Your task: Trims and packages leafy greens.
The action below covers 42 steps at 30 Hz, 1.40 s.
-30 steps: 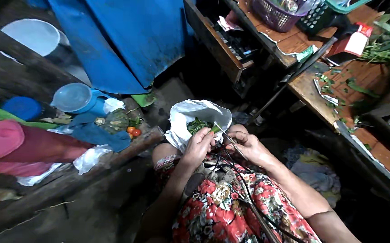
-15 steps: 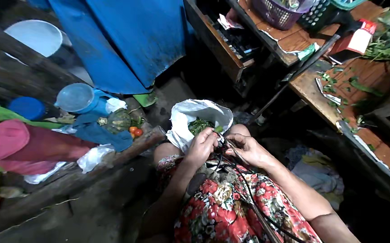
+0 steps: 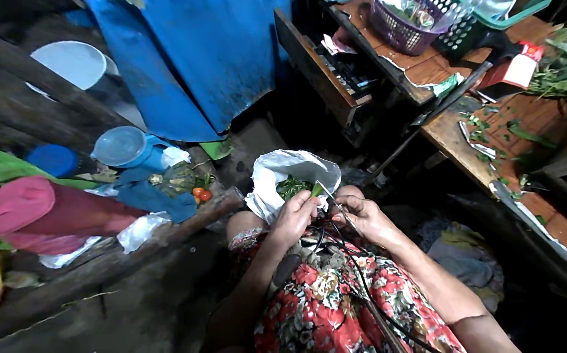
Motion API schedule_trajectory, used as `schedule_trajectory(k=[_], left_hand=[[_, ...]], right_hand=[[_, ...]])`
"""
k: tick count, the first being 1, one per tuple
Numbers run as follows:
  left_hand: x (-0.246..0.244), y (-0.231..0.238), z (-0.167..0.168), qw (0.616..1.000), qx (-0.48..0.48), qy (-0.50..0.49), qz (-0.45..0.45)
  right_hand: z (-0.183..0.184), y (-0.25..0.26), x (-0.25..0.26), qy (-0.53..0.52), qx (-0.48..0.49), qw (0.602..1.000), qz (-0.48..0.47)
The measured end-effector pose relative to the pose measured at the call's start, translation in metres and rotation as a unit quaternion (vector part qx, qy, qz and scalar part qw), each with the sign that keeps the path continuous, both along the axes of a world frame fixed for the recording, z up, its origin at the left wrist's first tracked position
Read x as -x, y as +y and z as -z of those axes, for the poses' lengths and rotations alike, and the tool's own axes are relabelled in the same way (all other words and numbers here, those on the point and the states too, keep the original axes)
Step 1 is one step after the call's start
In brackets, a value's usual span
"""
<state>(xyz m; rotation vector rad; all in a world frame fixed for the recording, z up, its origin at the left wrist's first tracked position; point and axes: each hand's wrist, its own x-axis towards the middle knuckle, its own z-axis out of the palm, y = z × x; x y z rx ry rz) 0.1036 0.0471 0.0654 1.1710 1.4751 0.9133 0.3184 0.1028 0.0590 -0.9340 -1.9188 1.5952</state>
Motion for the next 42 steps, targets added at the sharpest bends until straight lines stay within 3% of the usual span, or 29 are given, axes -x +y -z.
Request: schedule_trajectory(k=[9, 17, 30, 34, 42], left_hand=[[-0.001, 0.000, 0.004, 1.000, -0.003, -0.011, -0.024], [-0.002, 0.002, 0.004, 0.999, -0.008, 0.001, 0.047], [0.001, 0.001, 0.007, 1.000, -0.025, -0.009, -0.015], [0.003, 0.002, 0.012, 0.999, -0.031, -0.030, 0.011], [0.003, 0.002, 0.012, 0.998, -0.023, -0.035, 0.040]], right_hand=[[0.005, 0.000, -0.003, -0.018, 0.018, 0.999, -0.024], [0.002, 0.000, 0.000, -0.029, -0.009, 0.999, -0.026], [0.004, 0.003, -0.001, -0.016, -0.008, 1.000, 0.009], [0.003, 0.002, -0.001, -0.085, 0.000, 0.996, -0.032], [0.000, 0.001, 0.000, -0.062, -0.012, 0.998, -0.008]])
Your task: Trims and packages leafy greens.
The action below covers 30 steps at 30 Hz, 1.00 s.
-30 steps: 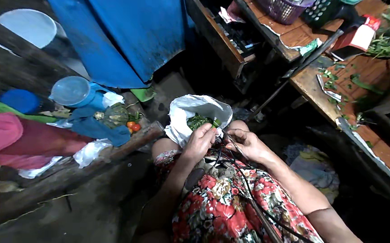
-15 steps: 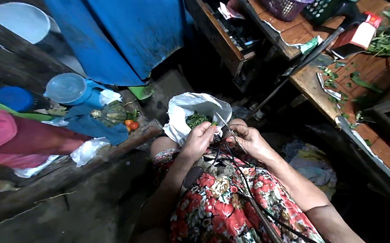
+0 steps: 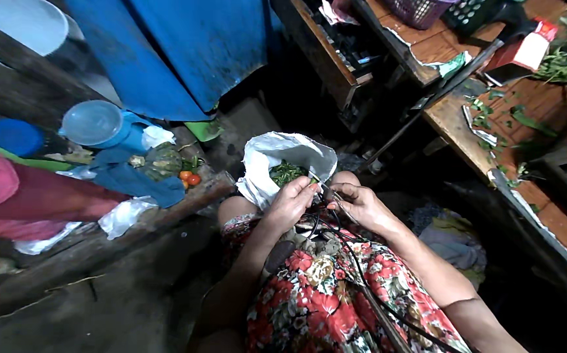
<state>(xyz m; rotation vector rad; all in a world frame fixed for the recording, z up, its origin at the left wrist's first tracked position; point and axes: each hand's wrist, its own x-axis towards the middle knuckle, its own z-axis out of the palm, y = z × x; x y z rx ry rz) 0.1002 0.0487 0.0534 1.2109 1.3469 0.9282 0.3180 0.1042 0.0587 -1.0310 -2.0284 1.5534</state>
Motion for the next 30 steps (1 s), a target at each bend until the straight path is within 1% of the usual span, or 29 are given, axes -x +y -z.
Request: schedule_trajectory(k=[5, 8, 11, 19, 22, 26, 30], left_hand=[[0.0016, -0.0029, -0.0029, 1.000, 0.001, -0.003, -0.004], [0.0011, -0.0025, -0.0029, 1.000, -0.003, 0.009, -0.009], [0.0001, -0.0021, -0.0024, 1.000, -0.010, 0.009, -0.012], [-0.0033, 0.0001, -0.0030, 1.000, -0.007, 0.015, 0.000], [-0.0039, 0.0004, -0.0052, 1.000, 0.015, 0.005, -0.008], [-0.0049, 0.0008, -0.0077, 0.999, 0.039, -0.012, -0.025], [-0.0029, 0.0007, -0.0048, 0.999, 0.015, -0.015, -0.033]], right_hand=[[0.0018, 0.0009, -0.0019, 0.018, 0.000, 1.000, 0.016], [0.0008, -0.0003, -0.0025, 0.017, 0.028, 0.999, -0.001], [0.0005, -0.0015, -0.0013, 0.010, 0.032, 0.999, -0.017], [0.0003, -0.0026, 0.0018, 0.015, 0.016, 1.000, -0.015], [-0.0006, -0.0017, 0.0023, 0.017, 0.018, 0.999, -0.031], [-0.0030, -0.0008, 0.0032, 0.017, -0.005, 0.999, -0.048], [-0.0067, -0.0005, 0.0044, 0.023, -0.020, 0.998, -0.050]])
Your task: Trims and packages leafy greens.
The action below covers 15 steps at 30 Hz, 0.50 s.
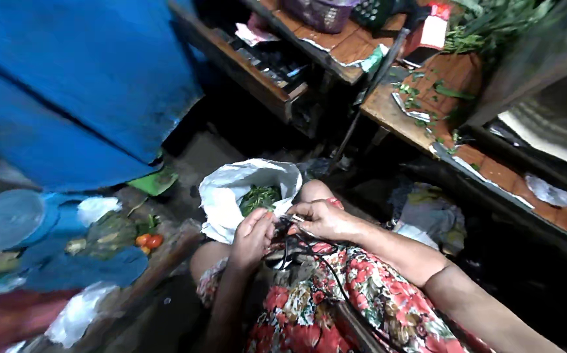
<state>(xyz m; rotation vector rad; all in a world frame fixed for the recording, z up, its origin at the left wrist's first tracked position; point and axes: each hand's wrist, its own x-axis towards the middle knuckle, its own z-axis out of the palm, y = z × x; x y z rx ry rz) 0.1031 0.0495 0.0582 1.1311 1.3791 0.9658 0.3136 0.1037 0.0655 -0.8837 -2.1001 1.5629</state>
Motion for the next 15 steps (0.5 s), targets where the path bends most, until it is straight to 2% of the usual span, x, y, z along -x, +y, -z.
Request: schedule_trajectory(k=[4, 9, 15], left_hand=[[-0.0042, -0.0005, -0.0048, 1.000, 0.004, -0.012, -0.014], [-0.0060, -0.0003, -0.0034, 0.999, -0.020, -0.030, -0.009], [-0.0061, 0.0009, -0.0039, 1.000, -0.021, -0.008, 0.000]], right_hand=[[-0.0063, 0.0002, -0.0008, -0.018, 0.024, 0.999, -0.015], [-0.0066, 0.0020, -0.0013, -0.005, 0.010, 1.000, -0.008], [-0.0014, 0.0007, -0.0024, 0.019, -0.020, 1.000, -0.009]])
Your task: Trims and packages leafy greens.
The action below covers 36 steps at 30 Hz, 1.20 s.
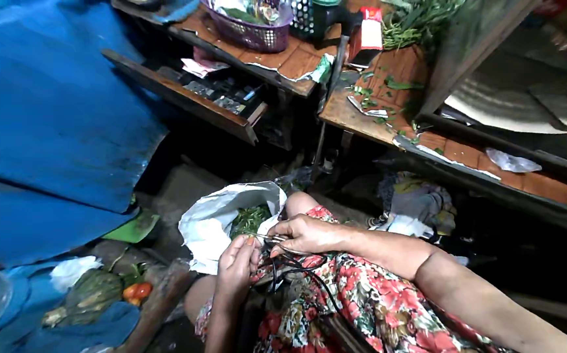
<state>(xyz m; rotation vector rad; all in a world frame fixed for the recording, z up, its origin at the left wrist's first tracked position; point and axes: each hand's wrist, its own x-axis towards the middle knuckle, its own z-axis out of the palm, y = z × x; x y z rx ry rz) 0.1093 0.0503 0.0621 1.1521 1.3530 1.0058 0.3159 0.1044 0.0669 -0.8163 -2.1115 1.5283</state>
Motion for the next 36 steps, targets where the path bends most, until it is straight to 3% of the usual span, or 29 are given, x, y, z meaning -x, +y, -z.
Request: schedule_trajectory(k=[11, 22, 28, 36], left_hand=[[-0.005, -0.001, -0.004, 1.000, 0.012, -0.009, -0.008], [0.003, -0.003, -0.003, 0.999, 0.011, 0.018, 0.029], [0.000, -0.004, -0.003, 0.999, 0.030, -0.006, -0.016], [0.004, -0.005, 0.004, 0.999, 0.015, -0.043, -0.008]], right_hand=[[-0.008, -0.002, -0.003, -0.031, 0.002, 1.000, -0.002], [-0.002, -0.006, 0.001, 0.010, 0.004, 1.000, 0.023], [-0.004, -0.006, 0.001, -0.041, 0.046, 0.998, 0.024], [0.007, -0.008, 0.003, 0.003, -0.016, 0.998, 0.054]])
